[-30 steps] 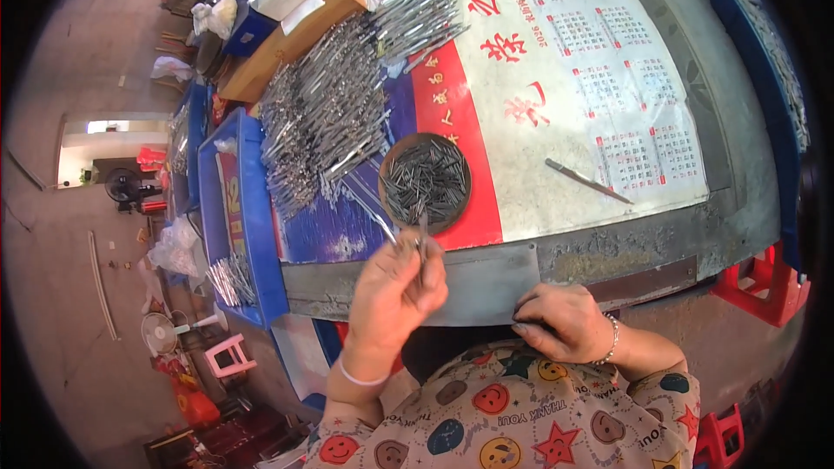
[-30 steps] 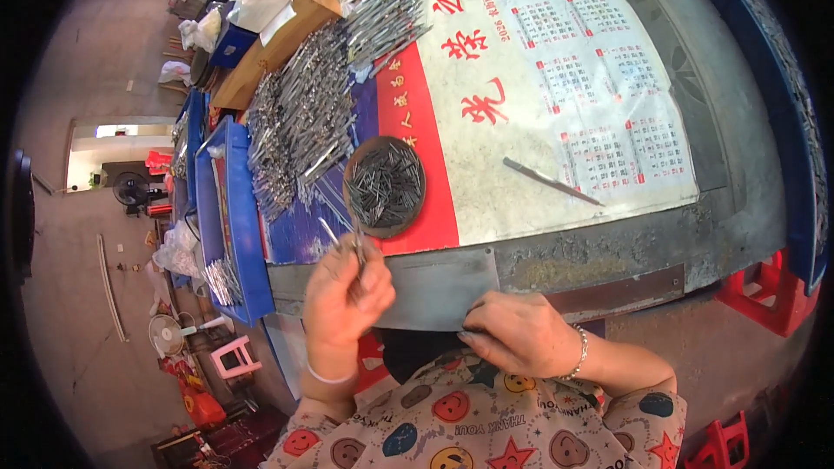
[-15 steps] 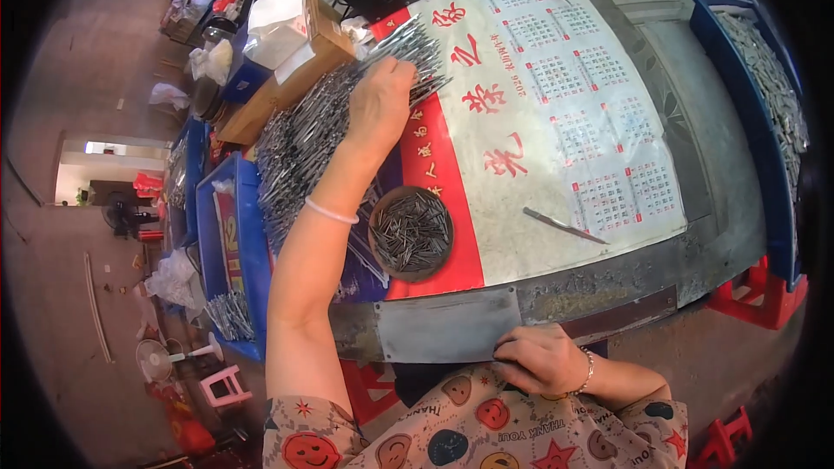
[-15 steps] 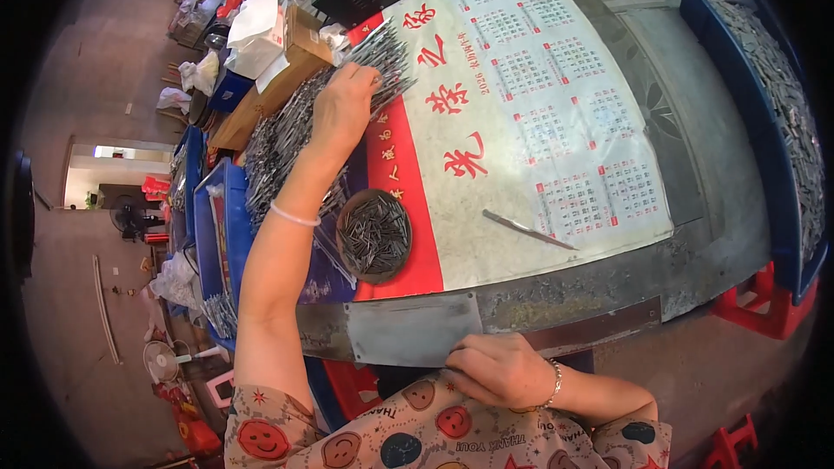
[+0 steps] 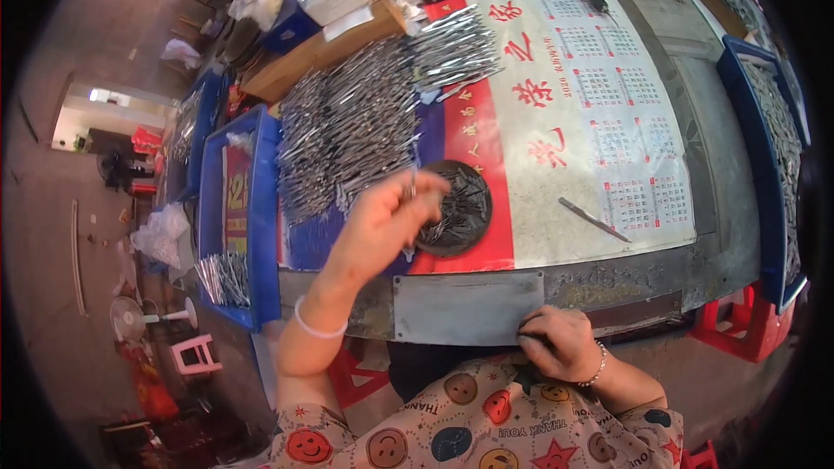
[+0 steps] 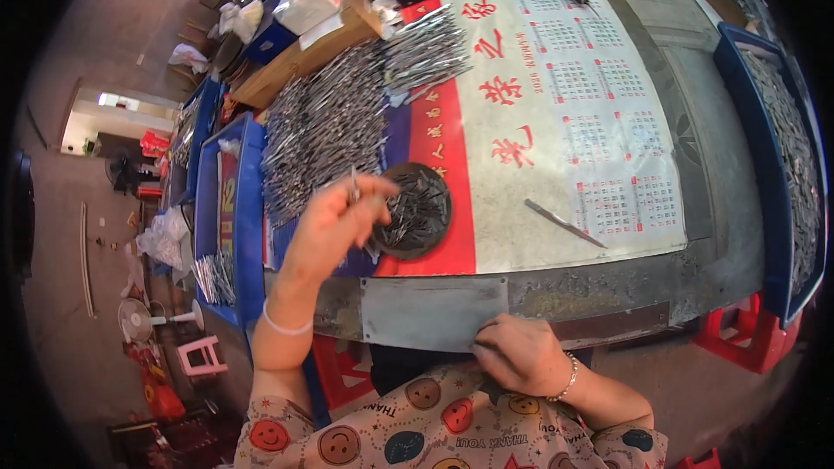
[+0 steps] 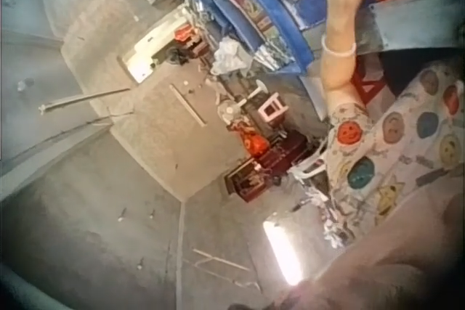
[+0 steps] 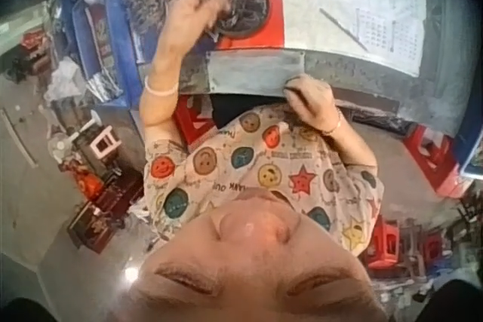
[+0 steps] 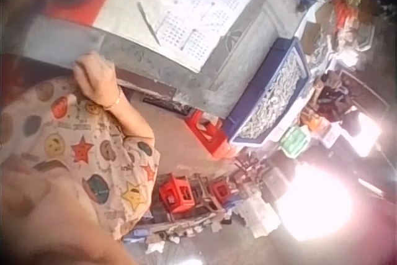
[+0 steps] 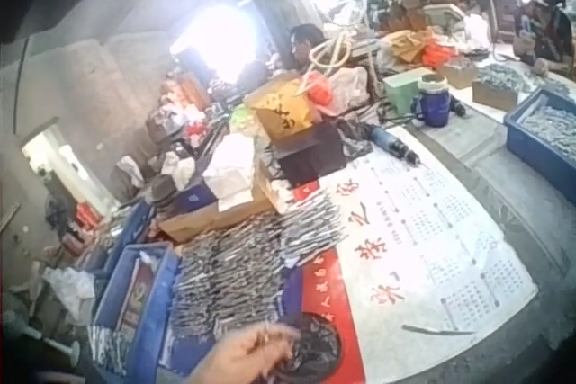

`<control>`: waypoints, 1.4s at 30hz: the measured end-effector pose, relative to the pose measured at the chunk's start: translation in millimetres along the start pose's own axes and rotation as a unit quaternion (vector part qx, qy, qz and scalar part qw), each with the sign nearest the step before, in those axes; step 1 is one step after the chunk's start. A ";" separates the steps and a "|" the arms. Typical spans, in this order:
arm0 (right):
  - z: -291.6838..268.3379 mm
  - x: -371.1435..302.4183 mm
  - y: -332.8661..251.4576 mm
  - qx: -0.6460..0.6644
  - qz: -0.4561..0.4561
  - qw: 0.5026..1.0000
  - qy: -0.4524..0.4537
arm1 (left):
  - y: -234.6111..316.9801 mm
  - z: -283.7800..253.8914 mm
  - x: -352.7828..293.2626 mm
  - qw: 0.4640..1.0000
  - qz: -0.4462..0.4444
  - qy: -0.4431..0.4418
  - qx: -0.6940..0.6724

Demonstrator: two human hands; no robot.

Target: Assembling small metal components by hand at a workbench.

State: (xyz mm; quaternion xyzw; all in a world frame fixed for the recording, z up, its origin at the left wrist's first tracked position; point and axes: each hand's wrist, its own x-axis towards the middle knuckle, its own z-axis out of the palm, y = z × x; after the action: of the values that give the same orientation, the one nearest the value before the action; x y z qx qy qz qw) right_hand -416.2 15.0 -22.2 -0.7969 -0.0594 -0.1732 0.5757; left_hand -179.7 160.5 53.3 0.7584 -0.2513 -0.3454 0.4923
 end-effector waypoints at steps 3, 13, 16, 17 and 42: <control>-3.4 5.3 -3.6 -0.018 0.098 0.994 -0.046 | -28.7 6.8 -50.7 0.991 -0.020 -0.048 -0.122; 16.5 118.8 -28.4 -0.296 -0.025 0.943 -0.147 | -87.4 47.2 -171.3 0.934 -0.003 -0.046 -0.354; 31.2 147.7 -6.9 -0.386 -0.046 0.906 -0.167 | -93.6 59.9 -183.2 0.915 -0.009 -0.039 -0.402; 33.1 153.1 4.0 -0.433 -0.061 0.884 -0.163 | -95.1 61.9 -187.0 0.912 -0.003 -0.037 -0.409; 18.2 130.3 -25.0 -0.043 0.080 0.987 -0.136 | -87.8 78.9 -198.0 0.933 -0.058 0.060 -0.350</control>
State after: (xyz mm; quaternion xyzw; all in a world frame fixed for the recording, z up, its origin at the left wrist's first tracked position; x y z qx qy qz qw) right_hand -298.2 26.7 40.1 -0.8393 -0.0658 -0.0189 0.5393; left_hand -362.7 292.2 5.4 0.5708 -0.0395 -0.3930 0.7198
